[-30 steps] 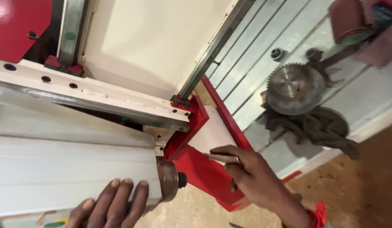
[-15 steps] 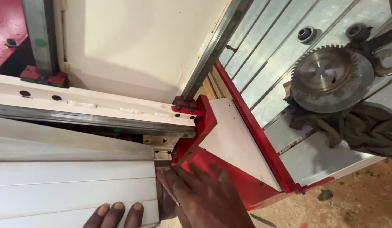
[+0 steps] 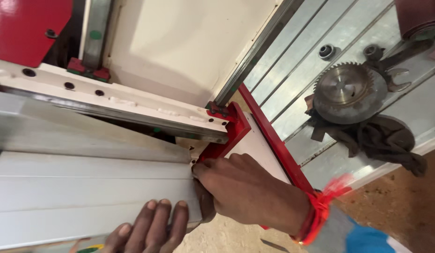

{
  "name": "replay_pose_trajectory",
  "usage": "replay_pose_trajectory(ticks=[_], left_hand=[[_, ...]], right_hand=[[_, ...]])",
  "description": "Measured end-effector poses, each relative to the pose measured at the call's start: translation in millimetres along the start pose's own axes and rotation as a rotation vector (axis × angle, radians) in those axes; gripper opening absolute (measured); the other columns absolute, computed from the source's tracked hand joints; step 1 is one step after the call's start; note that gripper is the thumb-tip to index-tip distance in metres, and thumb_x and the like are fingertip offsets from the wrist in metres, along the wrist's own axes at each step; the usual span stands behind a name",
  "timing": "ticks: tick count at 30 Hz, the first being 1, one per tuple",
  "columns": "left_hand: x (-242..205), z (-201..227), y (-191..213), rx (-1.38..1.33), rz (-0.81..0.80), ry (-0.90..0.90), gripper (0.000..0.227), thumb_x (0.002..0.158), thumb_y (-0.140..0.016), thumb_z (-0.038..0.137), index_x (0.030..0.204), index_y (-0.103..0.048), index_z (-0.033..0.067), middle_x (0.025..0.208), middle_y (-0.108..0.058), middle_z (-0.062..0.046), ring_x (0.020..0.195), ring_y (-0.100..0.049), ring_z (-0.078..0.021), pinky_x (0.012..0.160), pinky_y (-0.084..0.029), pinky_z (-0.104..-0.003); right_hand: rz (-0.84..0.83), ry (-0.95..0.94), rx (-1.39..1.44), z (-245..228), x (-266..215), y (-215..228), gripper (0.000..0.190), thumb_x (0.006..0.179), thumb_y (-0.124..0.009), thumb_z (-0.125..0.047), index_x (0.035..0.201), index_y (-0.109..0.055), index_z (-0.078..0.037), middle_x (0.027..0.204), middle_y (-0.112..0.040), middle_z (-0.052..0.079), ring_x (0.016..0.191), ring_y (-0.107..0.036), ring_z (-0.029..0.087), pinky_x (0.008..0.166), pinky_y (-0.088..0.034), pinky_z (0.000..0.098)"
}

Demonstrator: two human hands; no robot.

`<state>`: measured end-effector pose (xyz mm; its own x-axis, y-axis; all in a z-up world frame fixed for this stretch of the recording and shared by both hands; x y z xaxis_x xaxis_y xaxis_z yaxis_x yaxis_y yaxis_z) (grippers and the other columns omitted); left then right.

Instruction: The person performs maintenance on a large industrial machine by adjusting sliding components, turning knobs, and handling small metal parts by hand.

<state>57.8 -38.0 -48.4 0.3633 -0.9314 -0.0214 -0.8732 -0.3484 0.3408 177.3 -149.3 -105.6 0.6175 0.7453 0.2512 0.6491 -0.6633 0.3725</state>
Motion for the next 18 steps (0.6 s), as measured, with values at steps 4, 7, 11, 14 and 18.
replay_pose_trajectory(ticks=[4, 7, 11, 14, 18], left_hand=[[14, -6, 4, 0.053, 0.067, -0.109, 0.029, 0.112, -0.059, 0.051, 0.127, -0.068, 0.0277, 0.11, -0.068, 0.007, 0.107, -0.066, -0.0117, 0.112, -0.033, -0.044], [17, -9, 13, 0.031, -0.036, -0.058, 0.03, 0.108, -0.059, 0.047, 0.127, -0.066, 0.0262, 0.113, -0.067, 0.007, 0.11, -0.065, -0.0104, 0.116, -0.031, -0.043], [21, -12, 12, 0.049, -0.036, -0.062, 0.032, 0.105, -0.059, 0.042, 0.13, -0.065, 0.0235, 0.116, -0.066, 0.006, 0.113, -0.063, -0.0121, 0.119, -0.03, -0.044], [19, -12, 12, 0.032, -0.061, -0.066, 0.034, 0.102, -0.056, 0.041, 0.13, -0.064, 0.0235, 0.116, -0.066, 0.006, 0.115, -0.063, -0.0123, 0.118, -0.029, -0.044], [21, -17, 11, 0.007, -0.06, -0.006, 0.034, 0.105, -0.054, 0.044, 0.13, -0.063, 0.0238, 0.12, -0.066, 0.006, 0.118, -0.061, -0.0109, 0.119, -0.028, -0.042]], right_hand=[[0.19, 0.06, -0.084, -10, -6, 12, 0.037, 0.079, -0.063, 0.001, 0.116, -0.068, -0.002, 0.106, -0.071, 0.018, 0.089, -0.069, 0.04, 0.071, -0.053, 0.0511], [0.244, 0.068, -0.076, -12, -13, 5, 0.043, 0.078, -0.066, -0.004, 0.12, -0.065, 0.0, 0.106, -0.072, 0.017, 0.086, -0.067, 0.04, 0.067, -0.05, 0.0509], [0.195, 0.061, -0.186, -12, -12, -3, 0.066, 0.074, -0.066, -0.003, 0.139, -0.057, 0.001, 0.124, -0.07, 0.017, 0.088, -0.069, 0.039, 0.07, -0.054, 0.0483], [0.105, 0.041, -0.183, -11, 3, -8, 0.068, 0.075, -0.067, -0.006, 0.141, -0.052, 0.002, 0.118, -0.068, 0.019, 0.085, -0.069, 0.039, 0.067, -0.053, 0.0485], [0.013, 0.004, -0.159, -12, -2, -10, 0.034, 0.079, -0.065, -0.006, 0.113, -0.061, -0.005, 0.087, -0.072, 0.017, 0.083, -0.069, 0.039, 0.067, -0.054, 0.0486]])
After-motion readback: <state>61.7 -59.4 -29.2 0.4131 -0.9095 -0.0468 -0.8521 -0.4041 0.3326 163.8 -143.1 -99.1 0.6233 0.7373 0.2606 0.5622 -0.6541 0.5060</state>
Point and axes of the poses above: each hand's wrist, its own x-axis towards the middle knuckle, its own y-axis out of the back of the hand, z = x × y, the point moved 9 cm from there along x, towards the middle knuckle
